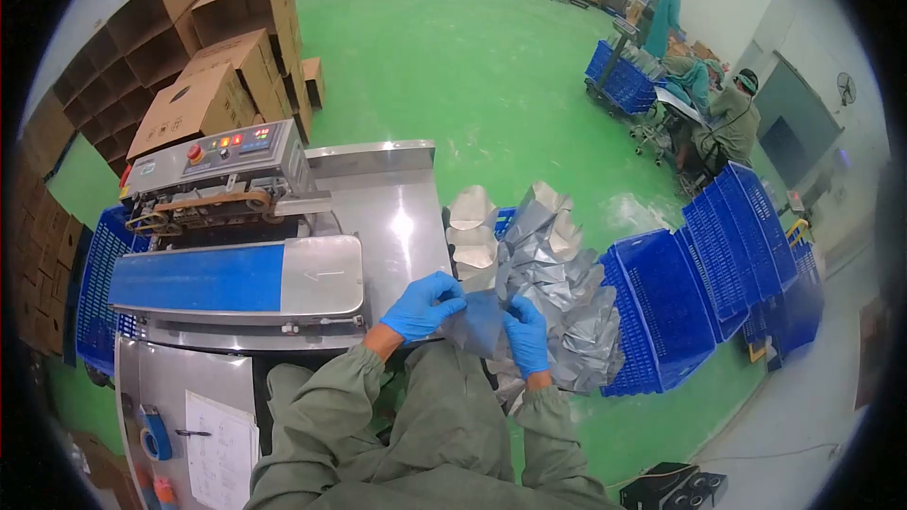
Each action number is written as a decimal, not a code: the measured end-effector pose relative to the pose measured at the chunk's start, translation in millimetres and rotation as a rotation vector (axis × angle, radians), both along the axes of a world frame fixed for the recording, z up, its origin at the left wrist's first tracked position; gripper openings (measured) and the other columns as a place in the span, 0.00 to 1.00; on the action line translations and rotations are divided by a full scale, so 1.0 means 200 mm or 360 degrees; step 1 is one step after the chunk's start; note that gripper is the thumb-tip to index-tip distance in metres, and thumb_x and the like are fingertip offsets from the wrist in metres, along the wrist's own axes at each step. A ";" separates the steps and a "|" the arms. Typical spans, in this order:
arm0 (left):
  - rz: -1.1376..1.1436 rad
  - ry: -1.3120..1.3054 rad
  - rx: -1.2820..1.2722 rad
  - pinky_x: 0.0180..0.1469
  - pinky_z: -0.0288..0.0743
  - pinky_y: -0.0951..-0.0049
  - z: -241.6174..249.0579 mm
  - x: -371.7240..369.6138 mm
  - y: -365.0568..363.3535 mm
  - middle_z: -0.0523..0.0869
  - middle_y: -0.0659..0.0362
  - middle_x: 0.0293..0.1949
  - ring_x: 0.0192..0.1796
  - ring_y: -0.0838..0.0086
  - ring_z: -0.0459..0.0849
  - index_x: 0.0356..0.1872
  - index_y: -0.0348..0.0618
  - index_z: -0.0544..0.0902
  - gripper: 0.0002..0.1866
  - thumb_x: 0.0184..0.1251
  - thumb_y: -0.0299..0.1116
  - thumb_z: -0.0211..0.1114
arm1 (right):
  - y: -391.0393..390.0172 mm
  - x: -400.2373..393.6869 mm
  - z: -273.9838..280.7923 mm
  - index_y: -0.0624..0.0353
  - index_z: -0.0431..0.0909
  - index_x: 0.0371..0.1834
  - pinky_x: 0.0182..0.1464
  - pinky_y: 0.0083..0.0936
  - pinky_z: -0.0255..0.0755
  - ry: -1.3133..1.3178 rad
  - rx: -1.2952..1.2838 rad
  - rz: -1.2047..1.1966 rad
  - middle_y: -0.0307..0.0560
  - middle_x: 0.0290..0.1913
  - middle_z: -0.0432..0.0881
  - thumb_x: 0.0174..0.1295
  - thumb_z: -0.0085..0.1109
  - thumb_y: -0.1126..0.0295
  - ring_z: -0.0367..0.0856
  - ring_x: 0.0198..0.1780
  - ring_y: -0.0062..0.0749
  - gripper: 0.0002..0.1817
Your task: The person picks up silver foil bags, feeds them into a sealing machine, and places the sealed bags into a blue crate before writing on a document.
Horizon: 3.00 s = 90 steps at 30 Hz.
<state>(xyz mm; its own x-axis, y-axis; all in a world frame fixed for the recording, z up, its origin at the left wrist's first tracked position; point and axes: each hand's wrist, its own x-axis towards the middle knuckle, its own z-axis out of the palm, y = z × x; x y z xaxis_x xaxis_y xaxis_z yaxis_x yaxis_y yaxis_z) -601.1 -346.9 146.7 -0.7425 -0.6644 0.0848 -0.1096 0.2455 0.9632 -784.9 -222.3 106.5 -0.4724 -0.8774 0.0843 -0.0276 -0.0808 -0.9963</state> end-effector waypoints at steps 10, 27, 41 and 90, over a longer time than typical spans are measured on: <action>0.0121 -0.0128 -0.1298 0.36 0.75 0.65 0.19 0.42 -0.06 0.79 0.53 0.31 0.35 0.59 0.80 0.38 0.48 0.82 0.07 0.59 0.30 0.61 | 0.00 0.16 0.31 0.61 0.74 0.34 0.41 0.18 0.65 0.0649 -0.0393 -0.0401 0.36 0.34 0.72 0.56 0.52 0.85 0.70 0.36 0.22 0.07; 0.1599 0.0441 0.0657 0.32 0.70 0.70 -0.18 0.98 -0.74 0.79 0.58 0.24 0.28 0.75 0.75 0.25 0.35 0.81 0.11 0.57 0.32 0.55 | -0.89 0.88 0.16 0.57 0.61 0.20 0.27 0.19 0.57 -0.0294 -0.0303 -0.0239 0.32 0.22 0.60 0.54 0.50 0.78 0.58 0.26 0.17 0.10; 0.1634 0.0252 0.0467 0.35 0.70 0.71 -0.19 1.40 -0.96 0.80 0.60 0.28 0.30 0.75 0.74 0.31 0.36 0.81 0.11 0.61 0.36 0.59 | -1.03 1.09 0.17 0.60 0.72 0.26 0.31 0.20 0.68 -0.0433 0.0158 0.0213 0.38 0.26 0.73 0.58 0.54 0.72 0.71 0.28 0.21 0.05; 0.1251 0.0002 -0.0224 0.51 0.72 0.71 0.29 1.02 0.47 0.79 0.53 0.47 0.49 0.69 0.79 0.54 0.35 0.74 0.17 0.63 0.25 0.56 | -0.36 -0.23 0.68 0.68 0.73 0.40 0.43 0.26 0.66 0.1127 -0.0467 -0.0610 0.52 0.36 0.78 0.68 0.47 0.67 0.74 0.37 0.35 0.12</action>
<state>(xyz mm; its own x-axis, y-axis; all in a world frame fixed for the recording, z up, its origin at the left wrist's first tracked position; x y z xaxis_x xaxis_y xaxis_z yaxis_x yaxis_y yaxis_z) -398.0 -252.7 204.5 -0.0611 -0.9763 0.2076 -0.3001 0.2163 0.9290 -831.2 -293.9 242.2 -0.4820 -0.5644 0.6701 -0.7136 -0.1909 -0.6740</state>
